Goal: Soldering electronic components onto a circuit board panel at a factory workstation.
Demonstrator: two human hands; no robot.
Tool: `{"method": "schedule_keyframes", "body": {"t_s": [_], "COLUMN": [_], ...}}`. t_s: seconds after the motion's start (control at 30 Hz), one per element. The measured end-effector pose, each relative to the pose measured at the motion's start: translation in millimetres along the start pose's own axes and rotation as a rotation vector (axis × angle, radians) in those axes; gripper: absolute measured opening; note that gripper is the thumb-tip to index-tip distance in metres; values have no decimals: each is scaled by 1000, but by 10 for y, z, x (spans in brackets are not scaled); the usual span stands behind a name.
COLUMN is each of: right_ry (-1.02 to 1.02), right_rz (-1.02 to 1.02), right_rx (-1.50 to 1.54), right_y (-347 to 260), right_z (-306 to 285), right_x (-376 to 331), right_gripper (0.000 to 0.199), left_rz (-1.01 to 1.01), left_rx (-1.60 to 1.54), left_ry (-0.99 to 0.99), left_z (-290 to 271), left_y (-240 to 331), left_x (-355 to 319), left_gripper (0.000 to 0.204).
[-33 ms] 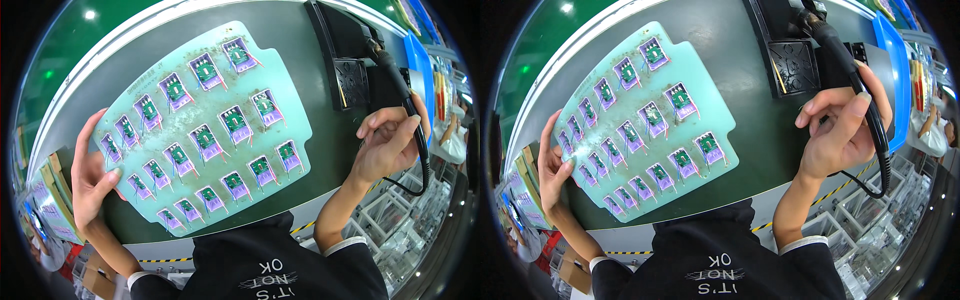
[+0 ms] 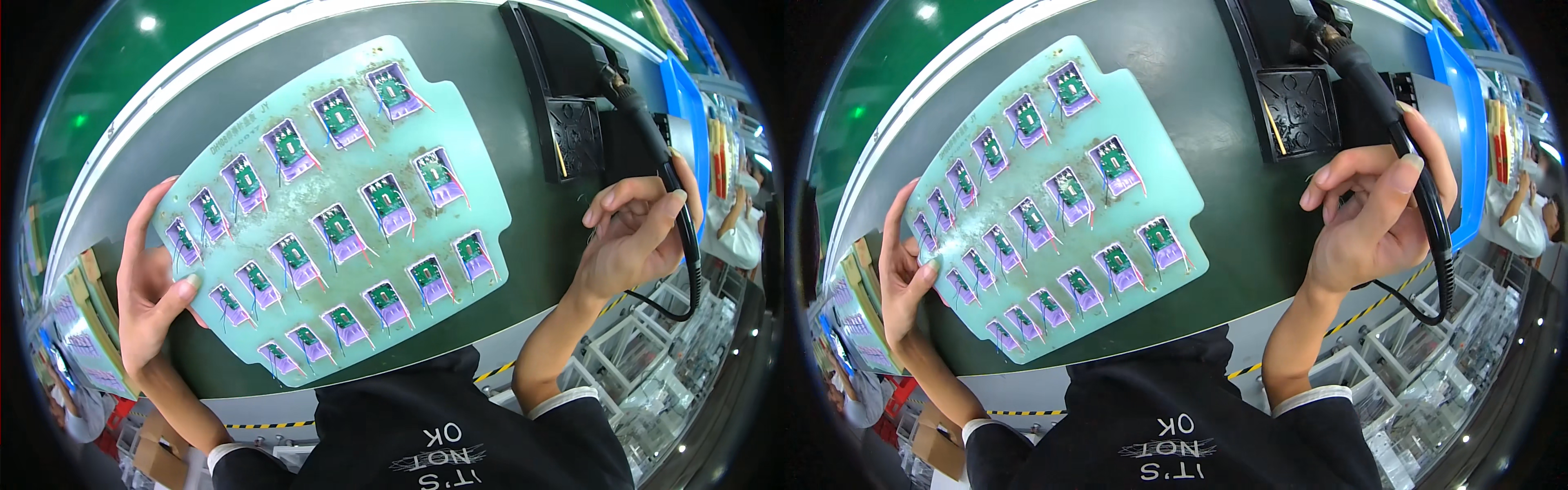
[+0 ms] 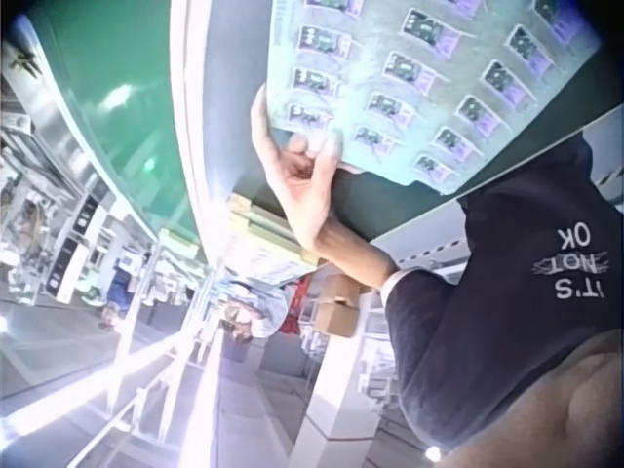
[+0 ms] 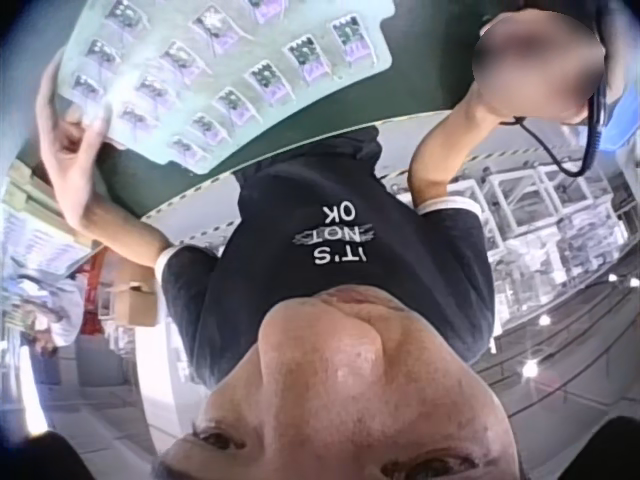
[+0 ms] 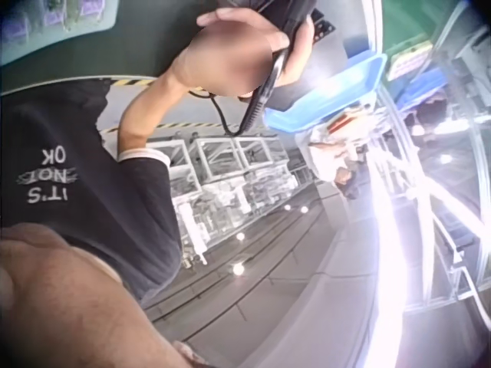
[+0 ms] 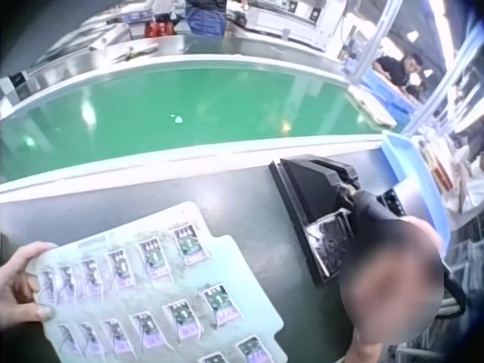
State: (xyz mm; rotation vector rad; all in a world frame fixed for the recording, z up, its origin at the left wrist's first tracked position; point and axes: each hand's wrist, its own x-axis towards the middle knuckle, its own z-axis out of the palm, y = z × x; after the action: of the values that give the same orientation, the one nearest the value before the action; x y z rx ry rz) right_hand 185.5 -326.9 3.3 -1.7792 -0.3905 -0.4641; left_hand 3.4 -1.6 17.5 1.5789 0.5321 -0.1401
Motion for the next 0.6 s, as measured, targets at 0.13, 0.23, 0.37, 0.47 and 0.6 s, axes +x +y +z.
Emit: {"method": "schedule_keyframes", "body": {"t_s": [0.13,0.23,0.37,0.47,0.6], "right_ry": [45,40,39,42,14], "right_rz": [-23,-13,13,8,-20], "right_rx": [59,66,61,69,28], "right_y": [-48,-20,-20,-18,-37], "right_z": [90,99,125,89,82], "right_x": [55,41,6,-1,2], "right_gripper": [34,38,41,41,44], "left_rz": [13,-6,-17,-49,-81], "left_rx": [-35,-77,-127,-147,-168], "left_ry": [15,-17,-2,-23,-35], "left_z": [-34,-49,-65,-61,-95], "left_y": [63,42,34,49,31], "left_x": [-43,-13,-32,-39,-51], "left_gripper": [80,79,78,78,78]}}
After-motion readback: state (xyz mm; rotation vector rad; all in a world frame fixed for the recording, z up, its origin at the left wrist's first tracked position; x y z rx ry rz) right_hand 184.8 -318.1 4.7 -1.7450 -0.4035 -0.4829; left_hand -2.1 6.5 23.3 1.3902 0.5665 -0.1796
